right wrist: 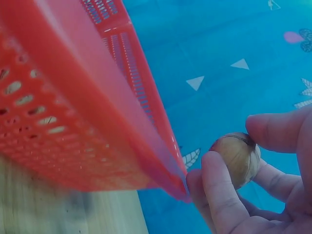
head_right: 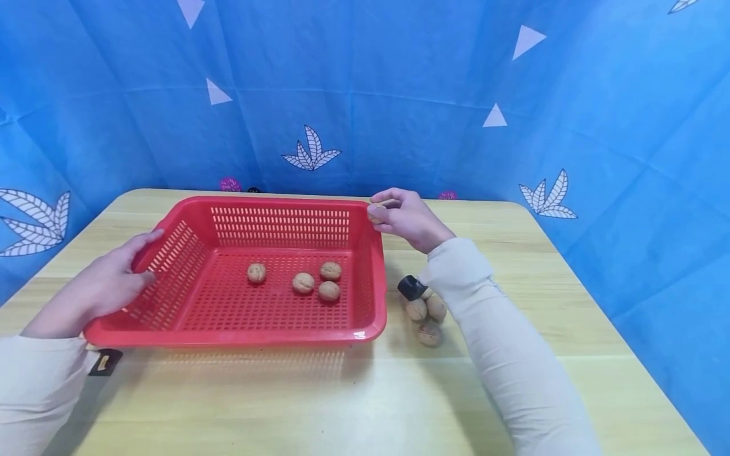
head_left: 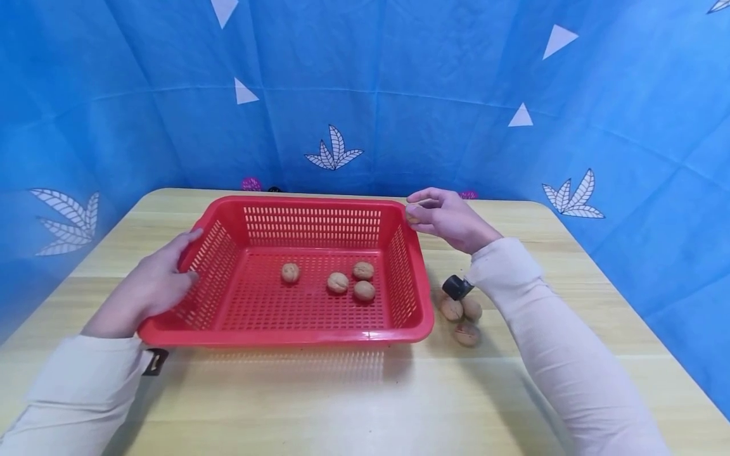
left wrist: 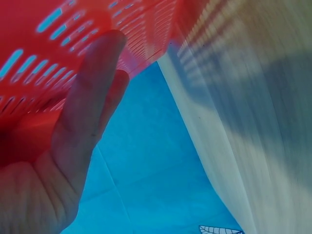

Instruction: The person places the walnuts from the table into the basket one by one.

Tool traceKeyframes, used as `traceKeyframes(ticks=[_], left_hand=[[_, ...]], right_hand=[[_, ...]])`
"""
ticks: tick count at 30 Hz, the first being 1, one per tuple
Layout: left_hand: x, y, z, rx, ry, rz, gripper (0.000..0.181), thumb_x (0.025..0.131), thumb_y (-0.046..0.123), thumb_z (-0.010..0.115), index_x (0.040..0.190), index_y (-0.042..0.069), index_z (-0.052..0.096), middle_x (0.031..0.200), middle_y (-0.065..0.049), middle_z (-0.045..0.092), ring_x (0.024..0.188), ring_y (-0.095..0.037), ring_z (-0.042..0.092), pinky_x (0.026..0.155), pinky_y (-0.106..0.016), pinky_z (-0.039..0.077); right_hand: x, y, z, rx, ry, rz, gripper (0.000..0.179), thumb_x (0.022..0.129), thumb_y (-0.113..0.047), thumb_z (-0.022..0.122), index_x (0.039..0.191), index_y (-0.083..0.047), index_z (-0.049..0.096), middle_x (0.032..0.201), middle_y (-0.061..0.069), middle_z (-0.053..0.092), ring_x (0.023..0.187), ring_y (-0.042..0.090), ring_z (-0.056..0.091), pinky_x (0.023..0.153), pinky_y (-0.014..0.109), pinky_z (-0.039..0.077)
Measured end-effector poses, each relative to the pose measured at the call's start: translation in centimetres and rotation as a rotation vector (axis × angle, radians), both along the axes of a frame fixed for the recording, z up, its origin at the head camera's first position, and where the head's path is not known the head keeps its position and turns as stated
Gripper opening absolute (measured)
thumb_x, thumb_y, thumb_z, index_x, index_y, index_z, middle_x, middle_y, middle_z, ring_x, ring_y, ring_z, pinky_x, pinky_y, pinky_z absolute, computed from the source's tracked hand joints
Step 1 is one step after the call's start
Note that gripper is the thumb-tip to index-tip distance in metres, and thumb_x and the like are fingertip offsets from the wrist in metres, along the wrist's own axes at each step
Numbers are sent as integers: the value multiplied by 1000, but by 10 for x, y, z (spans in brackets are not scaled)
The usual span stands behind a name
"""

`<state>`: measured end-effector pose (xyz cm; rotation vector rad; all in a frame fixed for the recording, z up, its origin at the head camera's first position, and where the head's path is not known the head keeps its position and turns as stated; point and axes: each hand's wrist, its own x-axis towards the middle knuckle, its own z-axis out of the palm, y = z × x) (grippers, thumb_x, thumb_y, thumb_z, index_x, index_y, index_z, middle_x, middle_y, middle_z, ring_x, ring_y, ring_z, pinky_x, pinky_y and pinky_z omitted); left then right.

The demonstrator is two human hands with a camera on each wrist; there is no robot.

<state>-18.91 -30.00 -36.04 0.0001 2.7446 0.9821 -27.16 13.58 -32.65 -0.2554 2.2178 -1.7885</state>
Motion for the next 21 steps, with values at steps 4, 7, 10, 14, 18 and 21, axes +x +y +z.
traceKeyframes(ticks=[4,7,10,14,18,21], left_hand=[[0,1,0,-8,11,-8,91,90,5,59,155,8,-4,134,-36,31,104,-45,48,66,-41,58],[1,1,0,-1,5,-5,92,89,5,60,155,8,-4,134,-36,31,105,-46,48,67,-41,58],[1,2,0,7,-1,-1,94,88,5,62,155,9,-5,135,-35,30,107,-47,47,67,-42,58],[1,3,1,12,4,-3,93,89,5,61,155,9,-5,136,-35,30,107,-47,47,68,-43,58],[0,3,2,-6,14,-16,88,91,4,57,155,8,-3,135,-36,31,105,-46,48,68,-41,58],[0,2,1,-11,11,-14,88,91,4,56,155,8,-4,135,-36,31,105,-46,48,68,-41,57]], right_hand=[[-2,-7,0,-2,-1,16,42,97,-10,57,134,6,42,132,26,46,121,39,50,98,42,46],[-3,-12,1,12,-6,20,42,97,-9,57,134,5,43,129,24,47,123,41,48,97,42,47],[-3,-16,0,11,-17,22,41,97,-9,57,133,5,43,127,22,48,124,41,48,98,41,47],[-2,-22,2,0,-20,20,42,97,-9,57,134,7,43,124,21,49,121,39,51,99,43,45],[-2,-29,6,14,-14,23,40,97,-8,57,133,6,45,123,21,50,119,37,53,98,42,46],[-2,-35,8,23,-12,35,38,97,-6,57,131,6,46,121,20,51,116,36,54,97,39,48]])
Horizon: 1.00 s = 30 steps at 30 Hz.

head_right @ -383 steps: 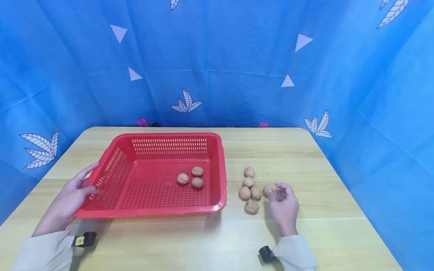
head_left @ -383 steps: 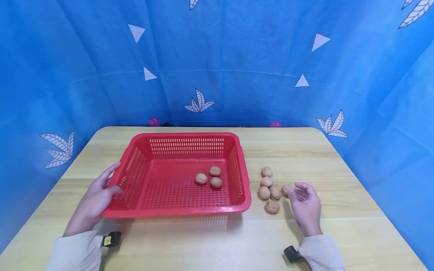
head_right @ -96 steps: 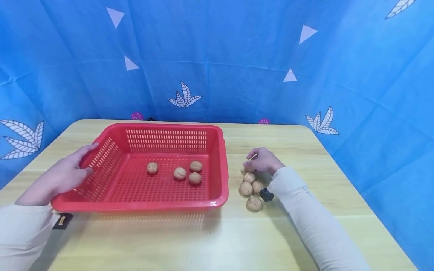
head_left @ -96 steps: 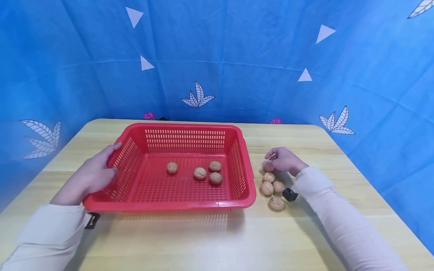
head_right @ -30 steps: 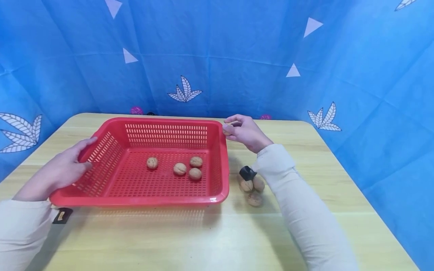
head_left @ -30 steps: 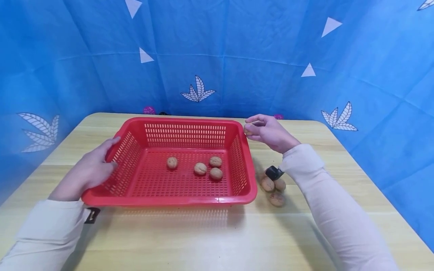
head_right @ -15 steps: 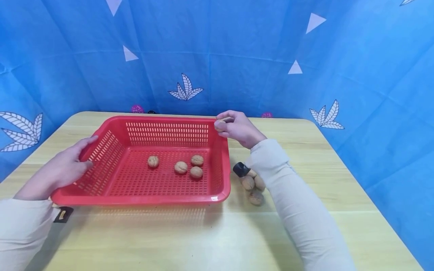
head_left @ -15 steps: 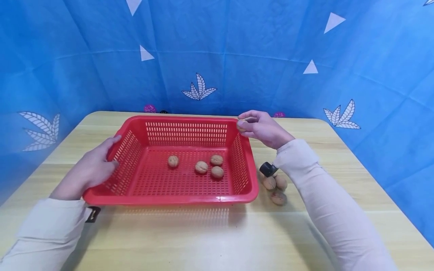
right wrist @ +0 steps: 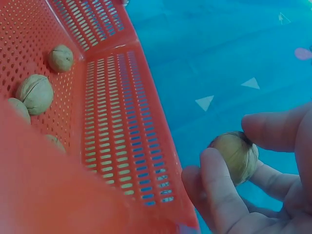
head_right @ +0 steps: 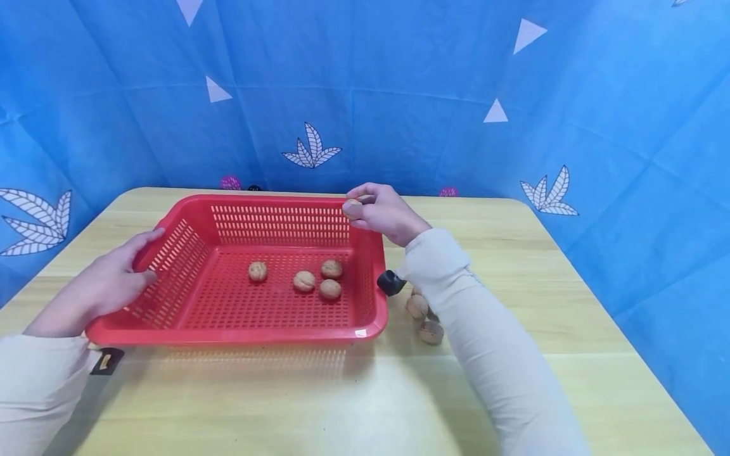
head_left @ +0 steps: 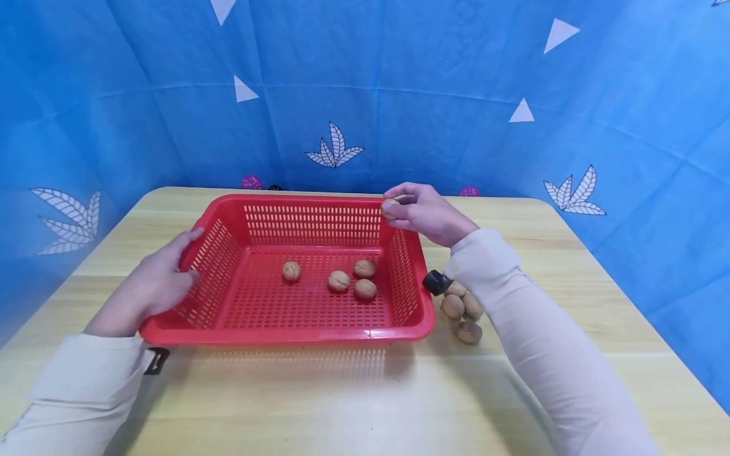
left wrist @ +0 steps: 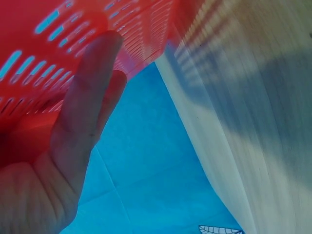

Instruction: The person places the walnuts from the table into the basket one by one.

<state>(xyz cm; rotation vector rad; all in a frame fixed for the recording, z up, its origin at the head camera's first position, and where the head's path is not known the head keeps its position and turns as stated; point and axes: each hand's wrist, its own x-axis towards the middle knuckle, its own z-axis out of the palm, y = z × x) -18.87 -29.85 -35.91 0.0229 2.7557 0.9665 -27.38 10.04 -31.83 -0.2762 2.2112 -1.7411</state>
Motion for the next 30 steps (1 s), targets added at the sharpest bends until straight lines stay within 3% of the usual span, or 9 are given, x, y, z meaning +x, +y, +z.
traceKeyframes(ticks=[14,23,30], left_hand=[[-2,-2,1,-10,10,-4,95,88,6,62,155,7,-4,135,-37,29,107,-49,45,66,-43,58],[0,-5,-3,-6,4,0,94,88,7,61,155,7,-4,133,-37,32,104,-47,49,65,-42,58],[-1,-4,-4,-7,4,-2,94,89,7,62,155,7,-4,133,-36,32,104,-47,49,66,-42,58]], right_hand=[[-9,-33,7,106,21,43,34,93,-11,64,124,-2,53,115,16,55,111,35,58,95,40,49],[-18,-60,-8,100,-15,57,30,92,-10,65,119,-2,53,115,15,57,114,34,57,95,40,49],[-19,-68,-20,238,-45,17,35,86,-15,73,116,-10,55,113,9,56,103,26,59,96,46,48]])
